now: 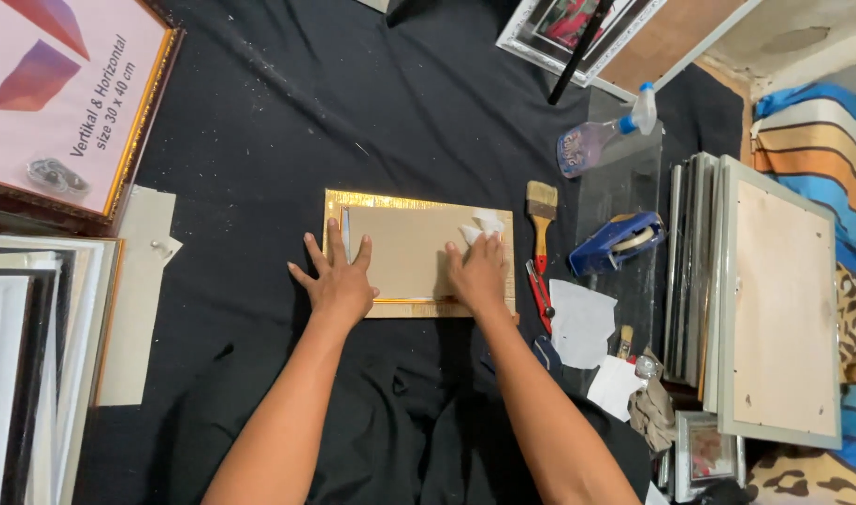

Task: The person wipes the surface of a gold picture frame with a white cloth, then uses a brush to dust it. They set the frame aside and pick up a white picture frame with a tulip print, wiping and brushing it similarly. The person flips the white frame over and wipes the back side with a cloth and brush.

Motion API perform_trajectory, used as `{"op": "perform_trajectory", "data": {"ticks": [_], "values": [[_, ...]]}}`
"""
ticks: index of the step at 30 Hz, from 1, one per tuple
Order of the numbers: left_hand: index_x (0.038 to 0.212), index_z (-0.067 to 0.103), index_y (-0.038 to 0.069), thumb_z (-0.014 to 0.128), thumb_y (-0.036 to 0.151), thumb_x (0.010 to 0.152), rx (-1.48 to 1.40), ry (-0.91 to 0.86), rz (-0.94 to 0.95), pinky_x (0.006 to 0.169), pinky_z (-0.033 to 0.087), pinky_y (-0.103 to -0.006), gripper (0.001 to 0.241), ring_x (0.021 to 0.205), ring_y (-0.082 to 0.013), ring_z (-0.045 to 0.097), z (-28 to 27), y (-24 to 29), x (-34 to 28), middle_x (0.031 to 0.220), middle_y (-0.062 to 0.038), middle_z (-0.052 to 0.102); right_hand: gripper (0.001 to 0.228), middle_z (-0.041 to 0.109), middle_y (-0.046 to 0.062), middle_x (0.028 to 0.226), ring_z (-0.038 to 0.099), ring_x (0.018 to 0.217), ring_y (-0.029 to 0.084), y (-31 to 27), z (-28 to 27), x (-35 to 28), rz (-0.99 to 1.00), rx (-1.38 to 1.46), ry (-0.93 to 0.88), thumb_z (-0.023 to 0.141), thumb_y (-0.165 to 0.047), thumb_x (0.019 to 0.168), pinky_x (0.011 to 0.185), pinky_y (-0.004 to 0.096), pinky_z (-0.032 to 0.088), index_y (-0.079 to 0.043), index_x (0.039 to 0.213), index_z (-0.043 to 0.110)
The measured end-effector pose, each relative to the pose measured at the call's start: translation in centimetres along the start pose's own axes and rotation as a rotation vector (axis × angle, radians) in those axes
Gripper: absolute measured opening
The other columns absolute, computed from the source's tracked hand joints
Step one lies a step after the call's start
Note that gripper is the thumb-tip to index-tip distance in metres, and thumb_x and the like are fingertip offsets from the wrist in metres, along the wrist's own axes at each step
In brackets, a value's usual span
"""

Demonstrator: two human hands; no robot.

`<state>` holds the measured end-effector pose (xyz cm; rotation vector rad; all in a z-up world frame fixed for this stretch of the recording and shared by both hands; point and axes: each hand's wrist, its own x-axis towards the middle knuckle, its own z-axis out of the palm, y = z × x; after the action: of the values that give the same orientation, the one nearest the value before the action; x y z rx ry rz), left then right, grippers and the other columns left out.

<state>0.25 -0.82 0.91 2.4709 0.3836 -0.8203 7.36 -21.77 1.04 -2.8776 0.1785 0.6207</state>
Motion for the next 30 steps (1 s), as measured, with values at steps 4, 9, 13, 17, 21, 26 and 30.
{"op": "perform_trajectory", "data": {"ticks": [4,9,13,17,21,26,30], "values": [[0.164,0.022,0.028,0.069,0.031,0.095,-0.003,-0.027,-0.015,0.109,-0.002,-0.0836,0.084,0.152,-0.0537,-0.019,-0.2,0.0,0.2,0.171,-0.015,-0.021,0.082,0.026,0.029,0.166,0.022,0.156,0.043,-6.2,0.7,-2.0,-0.255,-0.013,-0.052,0.037,-0.058,0.106,0.124,0.062,0.019,0.005,0.157,0.033],[0.163,0.024,0.033,0.073,0.018,0.092,-0.031,0.007,-0.082,0.113,0.0,-0.0799,0.087,0.151,-0.0549,-0.02,-1.0,0.0,-0.2,0.171,-0.014,-0.023,0.079,0.026,0.029,0.166,0.019,0.156,0.047,-10.3,3.2,-3.4,-0.468,0.126,-0.148,0.03,-0.056,0.107,0.125,0.061,0.02,0.005,0.156,0.035],[0.163,0.025,0.033,0.073,0.013,0.09,-0.06,-0.006,-0.073,0.112,0.001,-0.081,0.089,0.15,-0.056,-0.021,-0.6,-0.5,0.5,0.171,-0.015,-0.023,0.078,0.03,0.032,0.163,0.023,0.155,0.047,-8.5,2.3,-1.7,-0.452,0.132,-0.104,0.034,-0.055,0.106,0.122,0.064,0.024,0.005,0.156,0.037],[0.163,0.026,0.036,0.076,0.026,0.09,-0.074,-0.037,-0.073,0.112,-0.002,-0.0804,0.089,0.149,-0.0569,-0.023,-0.9,-0.5,0.5,0.17,-0.016,-0.025,0.087,0.026,0.025,0.167,0.02,0.157,0.039,-2.4,0.7,0.9,-0.095,0.04,-0.011,0.028,-0.066,0.104,0.124,0.06,0.02,0.001,0.159,0.033],[0.162,0.026,0.037,0.077,0.029,0.09,-0.052,-0.028,-0.08,0.112,-0.002,-0.0803,0.089,0.149,-0.0569,-0.023,-0.3,-0.4,0.9,0.17,-0.017,-0.024,0.084,0.026,0.028,0.166,0.02,0.156,0.043,1.4,1.0,0.0,-0.047,-0.064,-0.019,0.024,-0.063,0.107,0.123,0.061,0.02,0.003,0.158,0.033],[0.163,0.026,0.036,0.077,0.031,0.09,-0.079,-0.025,-0.07,0.112,-0.002,-0.0793,0.089,0.149,-0.0564,-0.023,-0.8,-0.3,0.5,0.17,-0.018,-0.023,0.077,0.03,0.03,0.163,0.024,0.154,0.045,-0.7,0.4,-9.2,-0.453,-0.149,-0.222,0.039,-0.054,0.106,0.122,0.061,0.023,0.006,0.155,0.035],[0.163,0.026,0.035,0.077,0.03,0.091,-0.096,-0.017,-0.058,0.113,-0.003,-0.0788,0.088,0.149,-0.056,-0.022,-0.8,-0.3,0.0,0.17,-0.018,-0.022,0.082,0.033,0.024,0.163,0.027,0.154,0.039,3.2,-0.1,-11.5,-0.342,-0.422,-0.323,0.057,-0.055,0.099,0.123,0.057,0.026,0.003,0.154,0.039]]}}
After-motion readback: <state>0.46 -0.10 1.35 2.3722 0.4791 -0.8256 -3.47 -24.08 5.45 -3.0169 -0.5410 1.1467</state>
